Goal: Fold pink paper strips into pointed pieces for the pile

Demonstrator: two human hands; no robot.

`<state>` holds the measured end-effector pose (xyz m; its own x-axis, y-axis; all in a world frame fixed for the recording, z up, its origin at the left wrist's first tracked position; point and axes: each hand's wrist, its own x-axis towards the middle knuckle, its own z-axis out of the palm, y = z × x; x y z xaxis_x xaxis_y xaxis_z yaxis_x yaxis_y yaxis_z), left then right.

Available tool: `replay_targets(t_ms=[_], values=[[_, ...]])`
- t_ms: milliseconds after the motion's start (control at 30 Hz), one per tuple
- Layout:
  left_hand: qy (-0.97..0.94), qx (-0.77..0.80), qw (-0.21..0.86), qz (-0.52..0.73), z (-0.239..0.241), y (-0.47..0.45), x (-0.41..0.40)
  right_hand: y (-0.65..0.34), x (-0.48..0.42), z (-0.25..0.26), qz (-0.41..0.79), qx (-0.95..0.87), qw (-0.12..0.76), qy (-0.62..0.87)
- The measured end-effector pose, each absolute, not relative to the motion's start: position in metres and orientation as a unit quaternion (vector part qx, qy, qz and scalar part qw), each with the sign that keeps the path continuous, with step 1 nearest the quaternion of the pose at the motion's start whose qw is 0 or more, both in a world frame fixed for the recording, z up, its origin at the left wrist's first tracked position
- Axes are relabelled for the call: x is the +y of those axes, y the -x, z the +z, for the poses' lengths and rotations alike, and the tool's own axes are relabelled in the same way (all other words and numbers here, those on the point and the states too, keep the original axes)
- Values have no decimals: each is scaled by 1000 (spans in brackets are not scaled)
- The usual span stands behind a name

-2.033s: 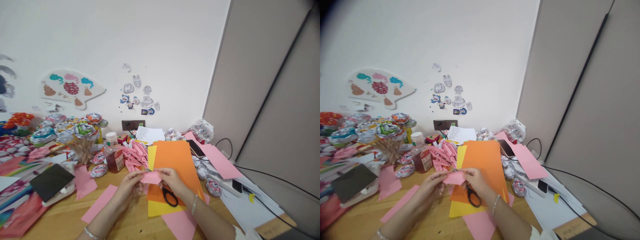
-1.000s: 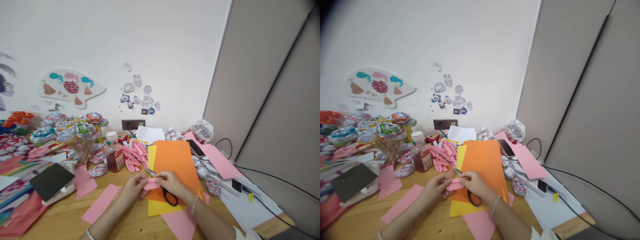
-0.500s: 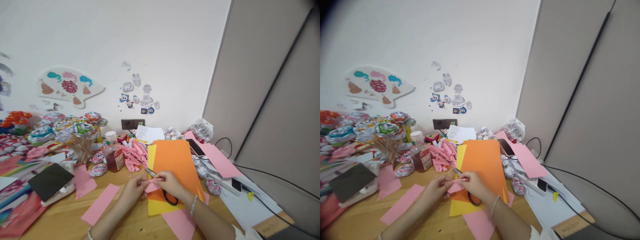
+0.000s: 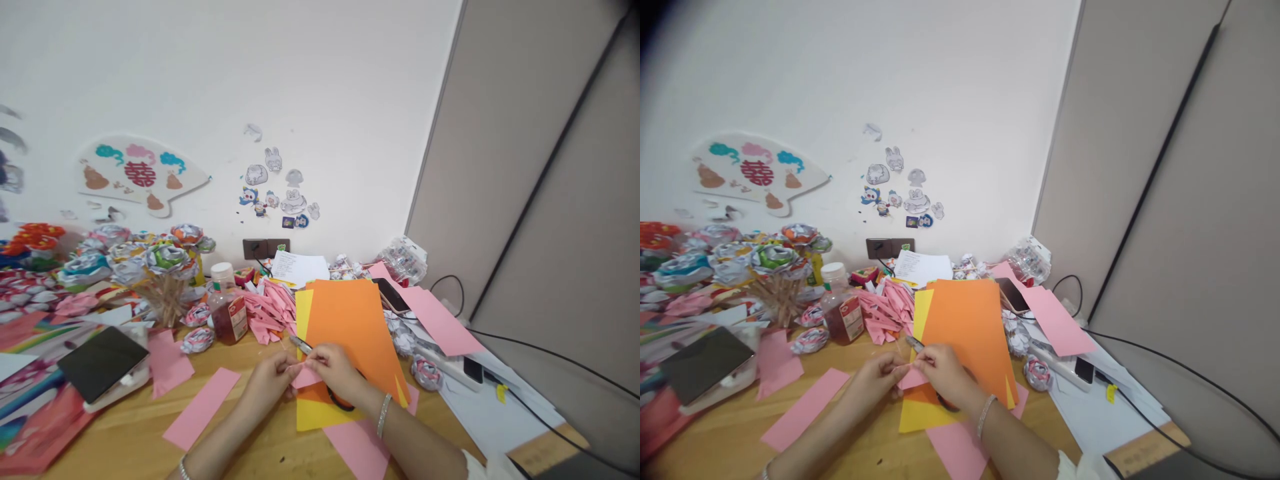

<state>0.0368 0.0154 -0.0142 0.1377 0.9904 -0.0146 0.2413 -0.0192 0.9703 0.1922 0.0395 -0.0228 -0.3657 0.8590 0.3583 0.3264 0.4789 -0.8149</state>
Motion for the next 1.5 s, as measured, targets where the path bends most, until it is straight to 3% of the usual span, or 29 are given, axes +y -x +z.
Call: replay_targets(t_ms=[233,533,667,833,933,1167,1500], values=[[-606,509,456,408,-13,-30,20,-198,43,-17,323,-759,403,397],[-573,508,496,409,-19,-24,27,-207,55,-23,457,-674,431,389],[-585,503,505,386,-20,-23,25,-207,54,-24,439,-697,418,383],[-702,491,403,323,-10,-28,17,-202,43,-16,390,-770,362,351],[-728,507,353,297,-4,-32,13,-199,41,-16,417,-755,377,337],[-714,512,250,407,-5,-26,22,-197,48,-29,497,-682,423,331],[-667,532,293,431,-11,-24,27,-195,48,-35,497,-683,411,342]])
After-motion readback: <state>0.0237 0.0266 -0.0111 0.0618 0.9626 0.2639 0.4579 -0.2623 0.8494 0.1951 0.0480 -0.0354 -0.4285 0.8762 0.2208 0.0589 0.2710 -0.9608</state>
